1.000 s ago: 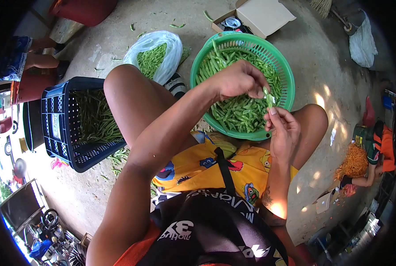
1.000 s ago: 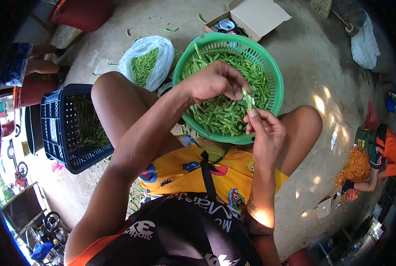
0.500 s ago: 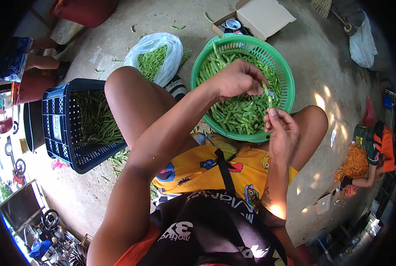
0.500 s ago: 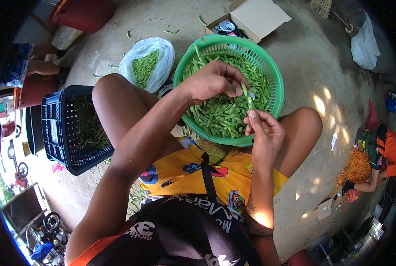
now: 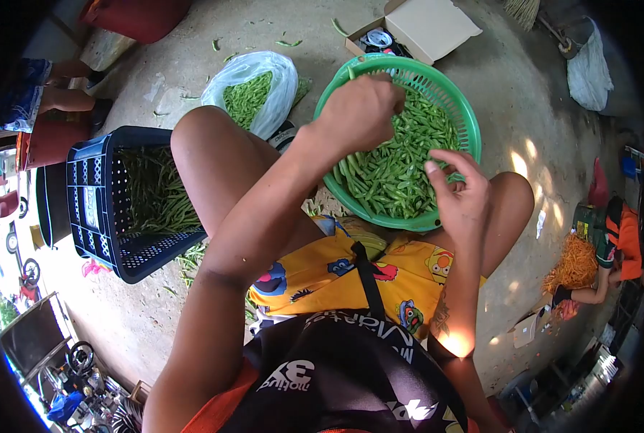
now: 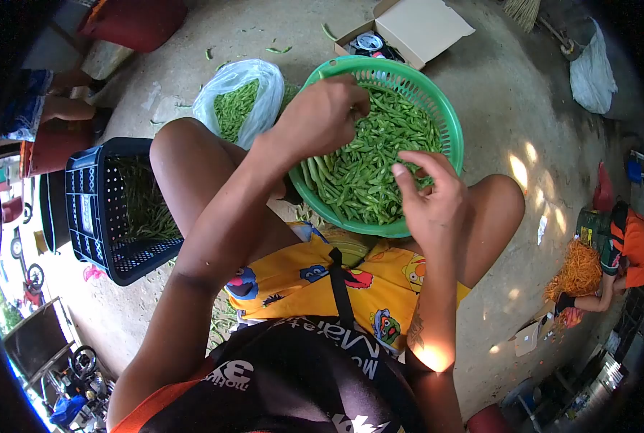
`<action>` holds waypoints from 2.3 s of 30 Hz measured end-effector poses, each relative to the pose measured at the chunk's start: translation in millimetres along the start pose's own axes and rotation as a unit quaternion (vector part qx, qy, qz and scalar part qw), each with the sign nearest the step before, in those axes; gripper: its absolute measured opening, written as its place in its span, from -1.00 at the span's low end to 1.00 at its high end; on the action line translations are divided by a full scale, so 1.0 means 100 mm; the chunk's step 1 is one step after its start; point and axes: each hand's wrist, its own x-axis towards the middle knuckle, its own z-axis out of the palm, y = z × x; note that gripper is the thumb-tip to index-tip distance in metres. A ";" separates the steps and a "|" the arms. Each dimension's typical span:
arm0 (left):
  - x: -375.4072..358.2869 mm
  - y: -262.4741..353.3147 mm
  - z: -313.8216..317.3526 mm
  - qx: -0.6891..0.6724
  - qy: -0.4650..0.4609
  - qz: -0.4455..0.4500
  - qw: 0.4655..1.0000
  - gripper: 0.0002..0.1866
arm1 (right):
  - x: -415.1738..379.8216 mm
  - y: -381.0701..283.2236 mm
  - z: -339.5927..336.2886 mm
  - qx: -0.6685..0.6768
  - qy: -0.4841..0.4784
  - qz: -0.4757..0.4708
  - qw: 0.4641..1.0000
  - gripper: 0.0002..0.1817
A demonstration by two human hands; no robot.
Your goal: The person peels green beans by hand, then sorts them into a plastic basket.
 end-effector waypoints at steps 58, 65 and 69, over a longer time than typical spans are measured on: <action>0.00 0.03 -0.05 -0.544 -0.115 -0.153 0.817 -0.69 | -0.07 0.03 0.00 0.179 -0.004 0.055 0.982 -0.85; 0.03 0.17 0.17 -0.565 -0.188 -0.139 0.791 -0.71 | -0.32 0.21 -0.12 0.321 -0.030 0.111 0.940 -0.85; 0.06 0.14 0.22 -0.578 -0.202 -0.158 0.775 -0.71 | -0.38 0.28 -0.12 0.344 -0.017 0.118 0.931 -0.84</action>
